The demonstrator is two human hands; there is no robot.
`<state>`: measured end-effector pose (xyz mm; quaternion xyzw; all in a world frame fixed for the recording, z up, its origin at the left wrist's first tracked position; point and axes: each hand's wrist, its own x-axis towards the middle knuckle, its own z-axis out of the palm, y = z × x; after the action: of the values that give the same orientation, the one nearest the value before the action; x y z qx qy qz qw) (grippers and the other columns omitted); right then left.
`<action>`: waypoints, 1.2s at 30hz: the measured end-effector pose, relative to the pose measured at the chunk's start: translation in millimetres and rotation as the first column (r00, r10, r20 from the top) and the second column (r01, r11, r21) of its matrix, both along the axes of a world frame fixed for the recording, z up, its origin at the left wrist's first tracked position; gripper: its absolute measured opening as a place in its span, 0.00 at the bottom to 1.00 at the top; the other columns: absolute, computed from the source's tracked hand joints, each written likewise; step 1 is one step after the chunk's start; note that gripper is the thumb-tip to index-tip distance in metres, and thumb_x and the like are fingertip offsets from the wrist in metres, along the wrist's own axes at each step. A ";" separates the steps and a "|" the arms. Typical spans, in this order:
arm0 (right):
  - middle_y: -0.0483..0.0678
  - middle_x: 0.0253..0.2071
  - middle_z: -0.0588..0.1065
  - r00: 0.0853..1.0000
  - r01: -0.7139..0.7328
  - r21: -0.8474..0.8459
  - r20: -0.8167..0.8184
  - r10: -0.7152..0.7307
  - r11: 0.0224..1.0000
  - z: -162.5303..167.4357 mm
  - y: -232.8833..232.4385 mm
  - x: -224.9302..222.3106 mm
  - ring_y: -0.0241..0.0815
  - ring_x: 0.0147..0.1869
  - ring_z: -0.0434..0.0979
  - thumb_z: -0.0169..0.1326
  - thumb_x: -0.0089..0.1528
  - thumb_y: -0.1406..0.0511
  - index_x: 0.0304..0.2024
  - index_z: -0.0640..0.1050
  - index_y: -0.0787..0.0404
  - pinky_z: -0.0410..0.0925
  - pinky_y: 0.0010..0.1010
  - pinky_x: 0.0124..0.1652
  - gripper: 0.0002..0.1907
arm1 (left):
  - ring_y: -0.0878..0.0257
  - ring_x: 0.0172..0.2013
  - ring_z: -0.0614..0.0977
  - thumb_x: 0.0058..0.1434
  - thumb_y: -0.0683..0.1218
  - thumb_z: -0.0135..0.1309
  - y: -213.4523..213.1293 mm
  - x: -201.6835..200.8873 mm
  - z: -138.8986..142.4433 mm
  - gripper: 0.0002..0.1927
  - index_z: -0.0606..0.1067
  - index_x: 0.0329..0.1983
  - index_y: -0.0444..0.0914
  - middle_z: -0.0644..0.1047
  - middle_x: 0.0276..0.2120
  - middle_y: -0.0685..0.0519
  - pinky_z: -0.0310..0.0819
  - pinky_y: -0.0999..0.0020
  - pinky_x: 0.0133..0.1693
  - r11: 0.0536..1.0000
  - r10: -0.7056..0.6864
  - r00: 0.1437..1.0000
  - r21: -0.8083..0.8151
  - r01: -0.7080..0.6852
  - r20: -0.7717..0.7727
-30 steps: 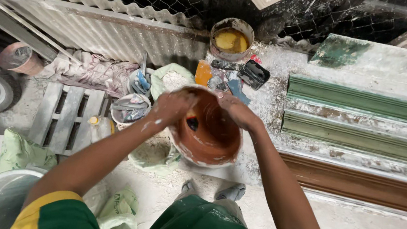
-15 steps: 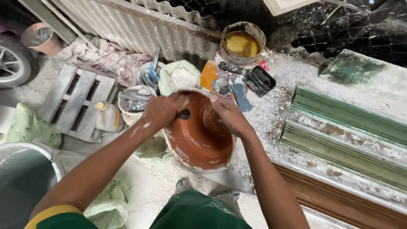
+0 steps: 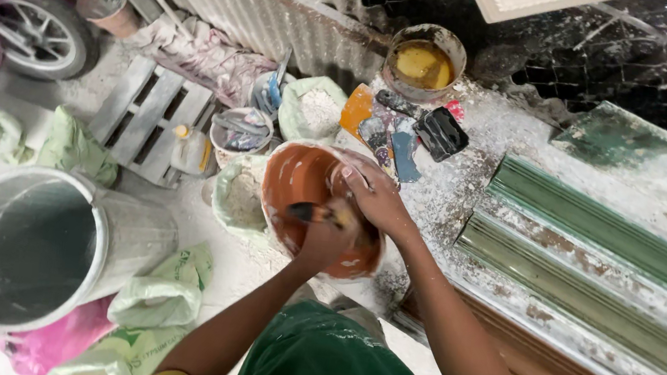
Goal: The person mixes a white paste in an orange bucket using a metal tool, then adds water from a pink cup multiple times. They walk to a bag of white powder and scoop several handfuls into the bucket, continuing to mix the contents.
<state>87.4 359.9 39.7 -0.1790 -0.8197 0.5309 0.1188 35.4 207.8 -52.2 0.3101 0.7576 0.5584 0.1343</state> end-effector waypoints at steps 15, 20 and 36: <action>0.52 0.61 0.77 0.932 -0.335 0.215 -0.064 0.356 0.917 25.7 2.3 -9.5 0.53 0.66 0.75 0.50 0.68 0.55 0.59 0.79 0.58 0.63 0.42 0.65 0.22 | 0.51 0.33 0.83 0.65 0.55 0.58 23.9 -26.3 40.6 0.16 0.80 0.44 0.38 0.82 0.34 0.44 0.78 0.54 0.37 0.561 -0.716 0.630 -0.290 0.776 0.300; 0.55 0.60 0.76 0.960 -0.256 0.116 -0.089 0.266 0.960 21.3 2.0 -3.5 0.54 0.66 0.73 0.48 0.69 0.57 0.59 0.78 0.59 0.62 0.41 0.65 0.21 | 0.50 0.34 0.83 0.64 0.55 0.59 0.4 -67.9 44.4 0.16 0.79 0.46 0.39 0.82 0.35 0.44 0.78 0.53 0.38 0.601 -0.721 0.584 -0.756 0.259 -0.373; 0.46 0.64 0.74 0.978 0.105 -0.178 0.196 -0.069 0.978 0.0 4.2 -27.1 0.49 0.61 0.76 0.46 0.69 0.57 0.54 0.76 0.57 0.71 0.37 0.53 0.17 | 0.54 0.28 0.81 0.62 0.55 0.60 -32.4 -132.4 70.2 0.17 0.77 0.42 0.37 0.80 0.32 0.45 0.76 0.58 0.27 0.440 -0.750 0.610 -0.882 0.168 -0.258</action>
<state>60.3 364.1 39.7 -0.2749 -0.7651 0.5805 0.0462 -97.0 175.3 18.0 0.5900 0.7914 -0.0386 0.1552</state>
